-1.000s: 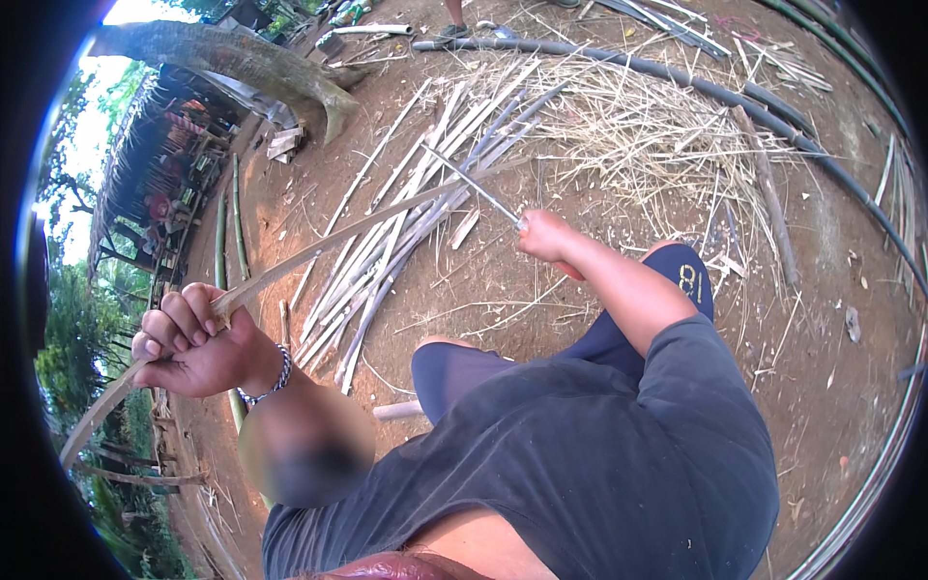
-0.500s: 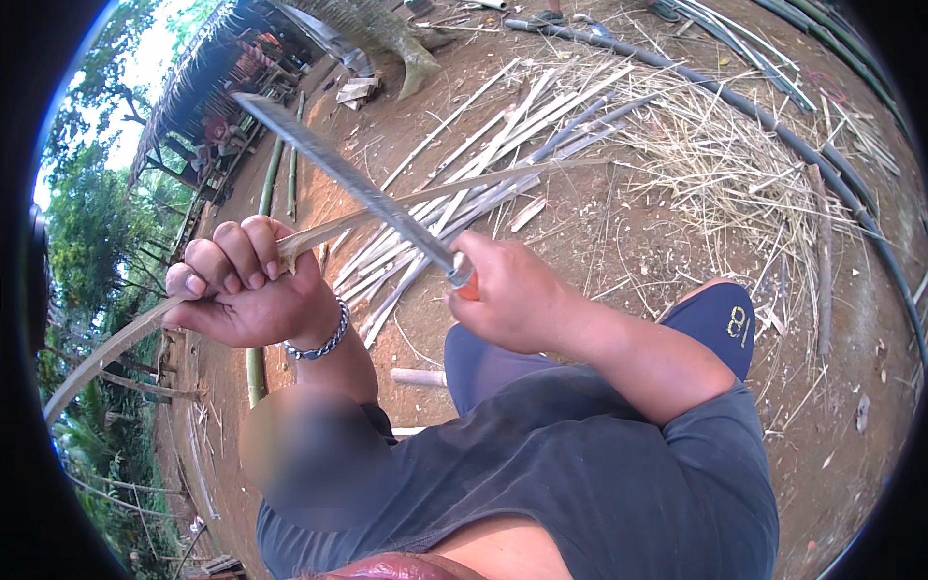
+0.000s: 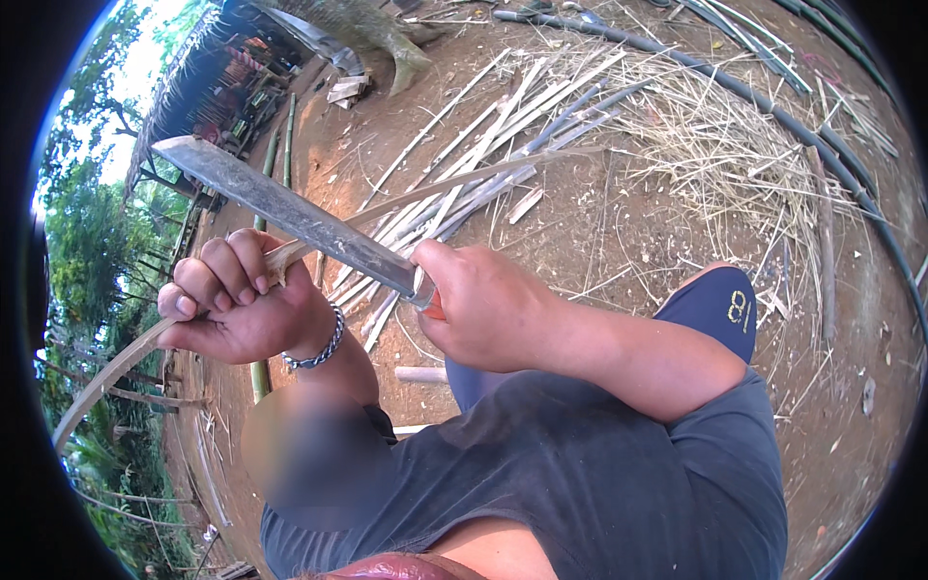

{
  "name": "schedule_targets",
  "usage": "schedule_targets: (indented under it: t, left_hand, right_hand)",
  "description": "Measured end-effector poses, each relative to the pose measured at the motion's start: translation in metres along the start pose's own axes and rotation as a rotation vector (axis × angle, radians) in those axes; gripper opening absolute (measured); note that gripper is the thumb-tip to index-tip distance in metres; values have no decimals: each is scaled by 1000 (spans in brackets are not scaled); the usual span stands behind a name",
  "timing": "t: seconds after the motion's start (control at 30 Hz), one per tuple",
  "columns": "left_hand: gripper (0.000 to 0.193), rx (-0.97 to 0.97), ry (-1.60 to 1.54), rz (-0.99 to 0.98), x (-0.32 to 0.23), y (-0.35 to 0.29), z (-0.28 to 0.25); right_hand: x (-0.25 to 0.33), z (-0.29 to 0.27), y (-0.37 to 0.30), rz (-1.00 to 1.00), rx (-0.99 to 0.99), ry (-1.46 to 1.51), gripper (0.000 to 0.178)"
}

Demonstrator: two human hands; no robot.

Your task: The person sits on the ground and uses a knife to shave a long piece of bamboo, removing the outer layer to create a thin strip. They hold the bamboo with one hand and carefully scrape along its length with the knife in the other hand.

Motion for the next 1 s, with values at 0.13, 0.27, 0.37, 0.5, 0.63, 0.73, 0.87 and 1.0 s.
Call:
schedule_targets:
  t: [0.13, 0.27, 0.37, 0.5, 0.63, 0.73, 0.87, 1.0]
  left_hand:
    - [44, 26, -77, 18, -1, -2, 0]
    - [44, 67, -35, 5, -4, -5, 5]
    - [44, 67, -45, -7, -4, -6, 6]
    - [43, 46, -79, -16, -2, -5, 0]
    - [43, 35, -76, -10, -5, -4, -5]
    - [44, 38, -86, -3, -2, -4, -3]
    - [45, 60, -77, 0, 1, 3, -2]
    - [46, 54, -76, -9, 1, 0, 2]
  right_hand:
    - [-6, -1, -12, 34, 23, -75, 27]
    - [-3, -4, -20, 114, 64, -68, 24]
    - [-4, -4, -26, 129, 45, -84, 24]
    - [-39, -6, -47, 333, 55, -70, 28]
    - [-82, -22, -68, 587, 75, -152, 26]
    - [-91, -31, -70, 587, 90, -225, 25]
    - [-75, -31, -63, 536, 65, -198, 24]
    - [-51, -19, -50, 209, 17, -190, 24]
Point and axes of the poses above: each hand's wrist, its own y-axis towards the middle knuckle, its own z-axis out of the palm, x = y × z, the point moved 4 cm from there along y, towards the middle knuckle, and after that the axes turned 6 degrees about -z, right-handed, at the moved point
